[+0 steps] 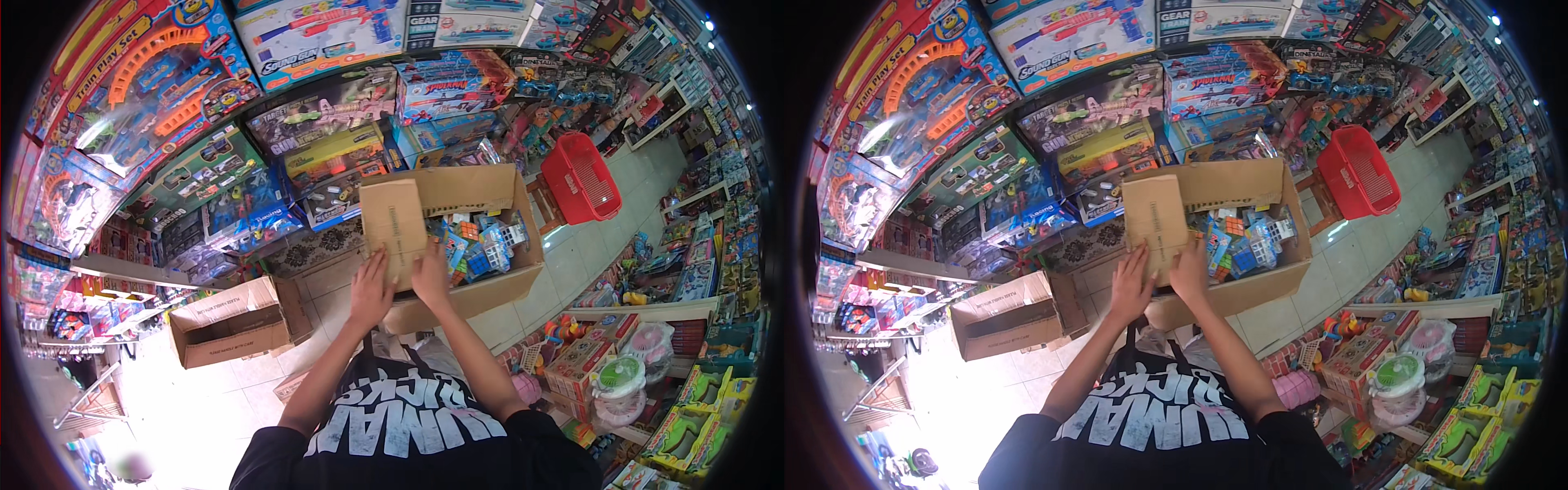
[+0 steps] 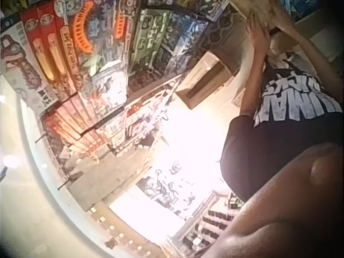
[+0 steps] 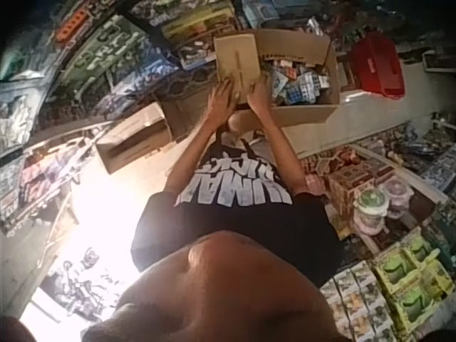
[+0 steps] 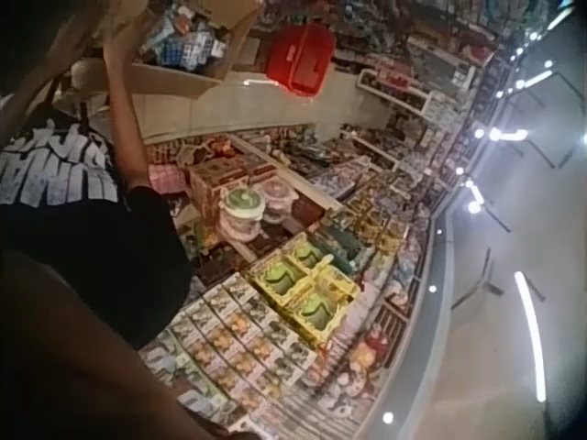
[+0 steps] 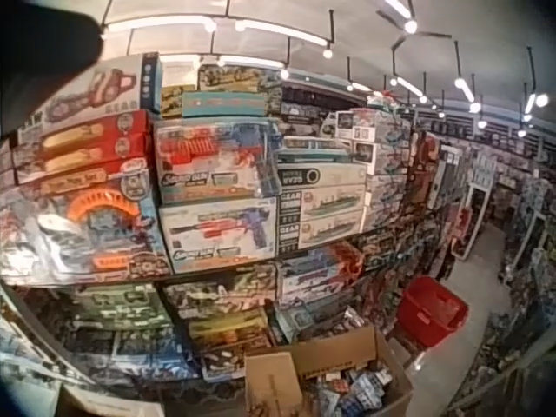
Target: Transfer toy puzzles and cubes from a shipping box into a shopping basket.
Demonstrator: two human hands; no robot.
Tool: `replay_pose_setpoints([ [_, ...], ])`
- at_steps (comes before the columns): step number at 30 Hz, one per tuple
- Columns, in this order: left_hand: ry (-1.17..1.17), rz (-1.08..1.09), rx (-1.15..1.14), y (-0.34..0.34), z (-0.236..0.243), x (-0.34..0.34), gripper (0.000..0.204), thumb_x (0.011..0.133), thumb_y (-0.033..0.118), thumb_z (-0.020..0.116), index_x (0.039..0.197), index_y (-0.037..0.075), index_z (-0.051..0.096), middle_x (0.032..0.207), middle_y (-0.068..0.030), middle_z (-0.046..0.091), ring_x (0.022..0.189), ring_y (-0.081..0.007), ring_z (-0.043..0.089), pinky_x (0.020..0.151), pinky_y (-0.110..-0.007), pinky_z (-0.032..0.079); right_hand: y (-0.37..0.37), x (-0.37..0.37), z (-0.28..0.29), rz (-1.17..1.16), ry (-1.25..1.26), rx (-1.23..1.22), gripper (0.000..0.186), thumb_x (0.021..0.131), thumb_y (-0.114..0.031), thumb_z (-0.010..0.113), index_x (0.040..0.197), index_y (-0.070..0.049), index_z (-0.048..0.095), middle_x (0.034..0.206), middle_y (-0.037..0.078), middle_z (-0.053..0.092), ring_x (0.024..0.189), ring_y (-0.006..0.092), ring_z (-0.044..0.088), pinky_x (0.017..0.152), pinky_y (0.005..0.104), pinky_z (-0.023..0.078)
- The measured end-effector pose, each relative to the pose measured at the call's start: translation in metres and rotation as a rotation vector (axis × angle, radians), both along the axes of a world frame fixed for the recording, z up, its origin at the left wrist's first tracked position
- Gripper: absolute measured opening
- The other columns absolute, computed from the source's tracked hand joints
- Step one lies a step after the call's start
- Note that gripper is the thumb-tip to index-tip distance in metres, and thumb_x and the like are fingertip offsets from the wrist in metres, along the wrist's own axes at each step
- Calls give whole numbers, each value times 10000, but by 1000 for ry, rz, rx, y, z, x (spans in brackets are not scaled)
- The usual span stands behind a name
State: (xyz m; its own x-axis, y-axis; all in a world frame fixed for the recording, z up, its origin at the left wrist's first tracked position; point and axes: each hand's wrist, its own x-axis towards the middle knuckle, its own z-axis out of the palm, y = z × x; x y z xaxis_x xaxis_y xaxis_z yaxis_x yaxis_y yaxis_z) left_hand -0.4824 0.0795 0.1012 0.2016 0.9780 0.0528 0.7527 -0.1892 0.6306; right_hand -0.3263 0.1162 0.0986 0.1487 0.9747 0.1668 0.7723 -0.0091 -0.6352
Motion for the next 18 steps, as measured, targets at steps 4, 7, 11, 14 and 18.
replay_pose_setpoints([
  [4, -382, 30, -33, 14, 12, -4, 599, 936, 276, 515, 1438, -11, 361, 1510, -139, 351, 1362, -337, 350, 1097, -419, 292, -14, -12, 47, 130, 280, 37, 296, 968, -123, 460, 1205, 45, 515, 1210, 211, 519, 1122, 388, 526, 923, 428, 431],
  [7, -765, 23, -49, 19, -6, -24, 594, 968, 330, 481, 1447, 2, 354, 1491, -173, 357, 1350, -281, 368, 1104, -394, 280, -24, -38, 62, 309, 562, -58, 341, 1007, -216, 431, 1208, 42, 525, 1218, 172, 514, 1149, 317, 519, 966, 384, 408],
  [11, -1126, 295, -327, 6, -10, -54, 545, 976, 329, 509, 1397, -5, 413, 1365, -207, 490, 1254, -221, 476, 1050, -367, 360, -35, -67, 44, 488, 628, -117, 371, 986, -216, 477, 1258, 27, 548, 1272, 181, 452, 1244, 338, 432, 1068, 387, 314],
  [14, -830, 294, -274, 5, 8, -81, 398, 929, 195, 627, 1229, -42, 515, 1028, -172, 672, 979, -203, 639, 867, -344, 494, -42, -82, 21, 304, 276, -37, 444, 905, -188, 589, 1280, 41, 526, 1316, 198, 435, 1270, 364, 416, 1066, 424, 334],
  [18, -789, 314, -278, -4, -26, -93, 399, 922, 185, 635, 1230, -36, 512, 1149, -199, 632, 1043, -238, 621, 907, -357, 474, -39, -82, -11, 79, 180, -116, 467, 847, -175, 649, 1236, 56, 532, 1193, 233, 547, 1137, 427, 527, 986, 451, 420],
])
